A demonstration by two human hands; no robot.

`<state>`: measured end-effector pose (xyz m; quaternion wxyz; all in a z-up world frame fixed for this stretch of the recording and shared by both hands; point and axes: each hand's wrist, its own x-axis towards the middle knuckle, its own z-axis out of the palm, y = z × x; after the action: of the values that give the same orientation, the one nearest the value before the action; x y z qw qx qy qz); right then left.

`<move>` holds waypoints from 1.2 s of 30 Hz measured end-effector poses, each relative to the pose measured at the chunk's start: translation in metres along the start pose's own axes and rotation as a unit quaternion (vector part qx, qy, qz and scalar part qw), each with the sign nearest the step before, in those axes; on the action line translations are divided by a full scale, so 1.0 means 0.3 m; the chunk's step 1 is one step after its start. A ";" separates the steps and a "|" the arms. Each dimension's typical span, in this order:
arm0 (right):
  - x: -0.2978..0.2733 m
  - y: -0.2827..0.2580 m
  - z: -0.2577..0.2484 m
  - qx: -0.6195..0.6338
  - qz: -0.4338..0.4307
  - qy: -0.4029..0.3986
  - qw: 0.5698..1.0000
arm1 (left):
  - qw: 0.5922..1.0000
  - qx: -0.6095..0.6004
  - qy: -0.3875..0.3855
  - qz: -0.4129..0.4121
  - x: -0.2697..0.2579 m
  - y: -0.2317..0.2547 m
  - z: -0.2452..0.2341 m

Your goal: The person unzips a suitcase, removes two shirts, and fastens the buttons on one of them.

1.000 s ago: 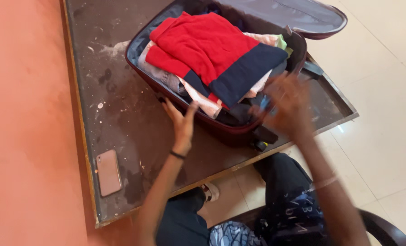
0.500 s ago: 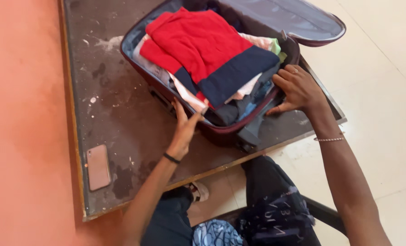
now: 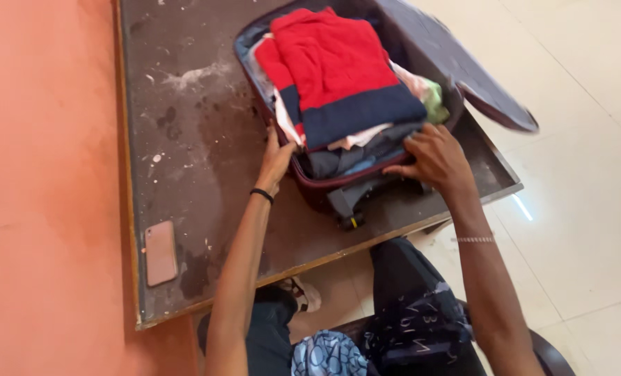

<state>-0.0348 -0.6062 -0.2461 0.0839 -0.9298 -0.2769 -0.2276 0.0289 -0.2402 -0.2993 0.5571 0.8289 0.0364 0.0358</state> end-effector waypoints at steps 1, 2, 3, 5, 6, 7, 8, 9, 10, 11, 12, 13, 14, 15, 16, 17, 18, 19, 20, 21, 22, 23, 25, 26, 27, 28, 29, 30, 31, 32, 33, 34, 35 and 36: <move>-0.045 -0.020 -0.007 0.015 0.018 0.008 1.000 | 0.999 0.008 -0.018 -0.040 -0.024 0.004 0.002; -0.089 -0.040 -0.009 0.030 0.035 0.016 0.999 | 0.999 0.010 -0.019 -0.042 -0.038 0.013 0.006; -0.140 -0.053 -0.018 0.029 0.036 0.013 0.999 | 0.999 0.013 -0.025 -0.018 -0.053 0.020 0.027; -0.208 -0.069 -0.026 0.017 0.086 0.045 0.995 | 1.000 0.018 -0.026 0.004 -0.076 0.035 0.067; -0.195 -0.041 -0.023 0.020 0.082 0.046 0.995 | 0.998 0.019 -0.023 0.052 -0.078 0.042 0.095; -0.200 -0.007 -0.018 -0.002 0.108 0.044 0.993 | 0.995 0.021 -0.026 0.093 -0.102 0.028 0.123; -0.215 0.010 -0.008 -0.025 0.133 0.042 0.990 | 0.996 0.024 -0.028 0.085 -0.127 0.011 0.133; -0.207 0.041 -0.013 -0.031 0.131 0.045 0.990 | 0.997 0.041 -0.019 0.063 -0.102 0.027 0.154; -0.198 0.067 -0.014 -0.022 0.126 0.071 0.989 | 0.997 0.058 -0.011 0.040 -0.077 0.044 0.173; -0.206 0.084 0.001 -0.009 0.121 0.095 0.988 | 0.997 0.056 -0.009 0.042 -0.064 0.046 0.188; -0.205 0.117 0.018 -0.010 0.119 0.096 0.988 | 0.997 0.056 -0.017 0.044 -0.049 0.050 0.206; -0.201 0.153 0.032 -0.019 0.143 0.093 0.985 | 0.997 0.055 -0.025 0.039 -0.053 0.045 0.222; -0.206 0.183 0.042 -0.029 0.166 0.090 0.982 | 0.998 0.053 -0.024 0.034 -0.057 0.042 0.241; -0.201 0.215 0.048 -0.029 0.162 0.092 0.982 | 0.998 0.046 -0.041 0.017 -0.036 0.051 0.256; -0.195 0.241 0.051 0.008 0.146 0.089 0.985 | 0.998 0.038 -0.059 0.000 -0.013 0.057 0.267; -0.192 0.257 0.049 0.045 0.131 0.082 0.987 | 0.998 0.035 -0.056 0.001 0.009 0.059 0.277; -0.185 0.260 0.054 0.043 0.127 0.083 0.988 | 0.998 0.021 -0.054 0.010 0.037 0.055 0.286; -0.180 0.258 0.064 0.012 0.133 0.067 0.989 | 0.998 0.008 -0.052 0.020 0.065 0.041 0.293; -0.175 0.258 0.067 -0.019 0.138 0.051 0.989 | 0.999 0.006 -0.049 0.021 0.090 0.023 0.293; -0.175 0.254 0.063 -0.021 0.135 0.053 0.989 | 0.997 -0.003 -0.050 0.051 0.114 0.010 0.293; -0.176 0.241 0.061 -0.014 0.139 0.054 0.989 | 0.995 -0.012 -0.051 0.081 0.130 0.002 0.295; -0.182 0.226 0.059 -0.006 0.147 0.055 0.988 | 0.995 -0.013 -0.052 0.082 0.131 -0.005 0.286; -0.180 0.216 0.052 0.004 0.135 0.063 0.989 | 0.992 -0.099 -0.059 0.042 0.106 -0.006 0.250; -0.187 0.215 0.047 0.015 0.123 0.070 0.990 | 0.992 -0.099 -0.061 0.042 0.083 0.002 0.246; -0.191 0.210 0.049 0.013 0.121 0.073 0.990 | 0.991 -0.109 -0.065 0.039 0.068 0.014 0.239; -0.207 0.190 0.056 -0.046 0.151 0.036 0.987 | 0.990 -0.119 -0.068 0.037 0.046 0.020 0.230; -0.199 0.195 0.049 -0.109 0.177 0.004 0.978 | 0.989 -0.123 -0.063 0.046 0.025 0.024 0.223; -0.203 0.192 0.036 -0.114 0.171 0.012 0.979 | 0.987 -0.131 -0.074 0.061 -0.010 0.017 0.216; -0.230 0.156 0.029 -0.066 0.179 0.044 0.981 | 0.985 -0.136 -0.085 0.069 -0.043 0.003 0.202; -0.237 0.138 0.021 -0.017 0.185 0.074 0.980 | 0.985 -0.137 -0.080 0.071 -0.044 0.003 0.201; -0.250 0.119 0.025 -0.012 0.191 0.077 0.979 | 0.987 -0.125 -0.076 0.064 -0.044 -0.007 0.203; -0.265 0.109 0.029 -0.001 0.172 0.086 0.981 | 0.989 -0.113 -0.072 0.056 -0.047 -0.019 0.206; -0.253 0.134 0.018 -0.001 0.149 0.102 0.984 | 0.988 -0.113 -0.075 0.068 -0.032 -0.010 0.227; -0.242 0.156 0.017 -0.008 0.151 0.112 0.982 | 0.990 -0.098 -0.066 0.083 -0.030 -0.006 0.245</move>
<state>-0.0610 -0.6782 -0.2859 0.1402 -0.9300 -0.1203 -0.3176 0.0272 -0.3080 -0.3290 0.6316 0.7713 -0.0729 0.0306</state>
